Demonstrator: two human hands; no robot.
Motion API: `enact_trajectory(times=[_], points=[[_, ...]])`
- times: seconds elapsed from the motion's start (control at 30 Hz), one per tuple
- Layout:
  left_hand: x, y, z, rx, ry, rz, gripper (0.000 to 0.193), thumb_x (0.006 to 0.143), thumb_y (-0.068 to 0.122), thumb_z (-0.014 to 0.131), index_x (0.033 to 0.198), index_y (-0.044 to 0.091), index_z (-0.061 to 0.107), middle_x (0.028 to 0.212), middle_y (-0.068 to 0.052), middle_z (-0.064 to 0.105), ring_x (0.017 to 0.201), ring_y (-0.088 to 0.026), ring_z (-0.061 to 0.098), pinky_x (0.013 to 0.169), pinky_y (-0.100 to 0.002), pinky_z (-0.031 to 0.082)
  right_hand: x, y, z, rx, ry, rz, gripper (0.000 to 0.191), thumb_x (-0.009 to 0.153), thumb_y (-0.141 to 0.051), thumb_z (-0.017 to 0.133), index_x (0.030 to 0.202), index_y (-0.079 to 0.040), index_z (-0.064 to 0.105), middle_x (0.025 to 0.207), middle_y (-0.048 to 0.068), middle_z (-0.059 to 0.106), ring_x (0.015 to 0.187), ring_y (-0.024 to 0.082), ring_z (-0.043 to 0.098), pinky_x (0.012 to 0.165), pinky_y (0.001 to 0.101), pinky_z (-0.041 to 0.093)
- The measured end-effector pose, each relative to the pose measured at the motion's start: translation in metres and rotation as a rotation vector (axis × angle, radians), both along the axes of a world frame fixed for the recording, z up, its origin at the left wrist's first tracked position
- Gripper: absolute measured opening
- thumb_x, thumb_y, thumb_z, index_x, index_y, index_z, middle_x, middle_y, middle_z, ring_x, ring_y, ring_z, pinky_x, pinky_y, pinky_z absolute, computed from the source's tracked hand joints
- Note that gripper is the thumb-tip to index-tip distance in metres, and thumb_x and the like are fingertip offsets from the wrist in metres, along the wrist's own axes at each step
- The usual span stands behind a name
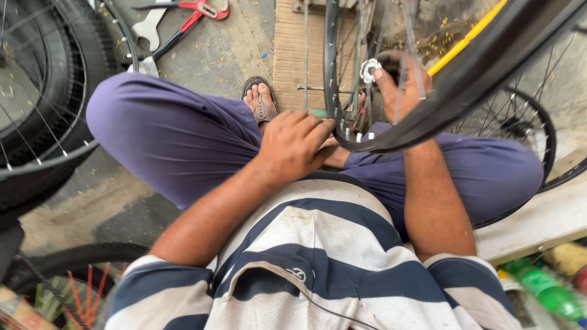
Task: The person sits on the floor of a bicycle repair shop working on a spoked wheel, using a small spoke wrench to turn spoke nipples around the rim. They then mount the wheel on a truing stand, spin it, and continue adjusting the spokes.
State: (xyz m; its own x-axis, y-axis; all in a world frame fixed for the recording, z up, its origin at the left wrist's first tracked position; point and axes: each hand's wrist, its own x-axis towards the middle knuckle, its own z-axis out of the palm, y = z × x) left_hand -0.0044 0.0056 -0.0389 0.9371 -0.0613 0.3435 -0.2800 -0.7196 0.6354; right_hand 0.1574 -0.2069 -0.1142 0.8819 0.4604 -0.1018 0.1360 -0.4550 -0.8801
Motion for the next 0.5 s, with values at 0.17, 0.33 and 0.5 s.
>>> enact_trajectory(times=[0.17,0.33,0.5], points=[[0.033,0.025,-0.011,-0.571,0.201,0.188,0.023,0.106,0.025,0.060,0.109,0.005,0.071,0.088,-0.012,0.071,0.080,-0.028,0.071,0.072,-0.037,0.054,0.001,0.014,0.008,-0.003,0.193,0.108,0.032,0.098,-0.005,0.075,0.128,0.004,0.069,0.105,0.008,0.075,0.093,0.012,0.069,0.083,0.0273,0.059],[0.089,0.023,-0.048,-0.589,0.236,0.250,0.043,0.098,0.040,0.073,0.119,0.003,0.068,0.106,-0.017,0.074,0.093,-0.031,0.073,0.080,-0.041,0.057,-0.004,0.025,0.021,0.011,0.373,0.127,0.031,0.098,-0.008,0.073,0.126,0.003,0.067,0.100,0.007,0.073,0.086,0.012,0.071,0.077,0.0273,0.061],[0.088,0.015,-0.069,-0.656,0.253,0.248,0.057,0.090,0.046,0.077,0.126,0.003,0.065,0.112,-0.014,0.074,0.096,-0.027,0.075,0.085,-0.038,0.060,-0.009,0.016,0.034,0.074,0.492,0.051,0.033,0.097,-0.005,0.073,0.128,0.003,0.068,0.104,0.006,0.072,0.087,0.012,0.070,0.078,0.0264,0.060]])
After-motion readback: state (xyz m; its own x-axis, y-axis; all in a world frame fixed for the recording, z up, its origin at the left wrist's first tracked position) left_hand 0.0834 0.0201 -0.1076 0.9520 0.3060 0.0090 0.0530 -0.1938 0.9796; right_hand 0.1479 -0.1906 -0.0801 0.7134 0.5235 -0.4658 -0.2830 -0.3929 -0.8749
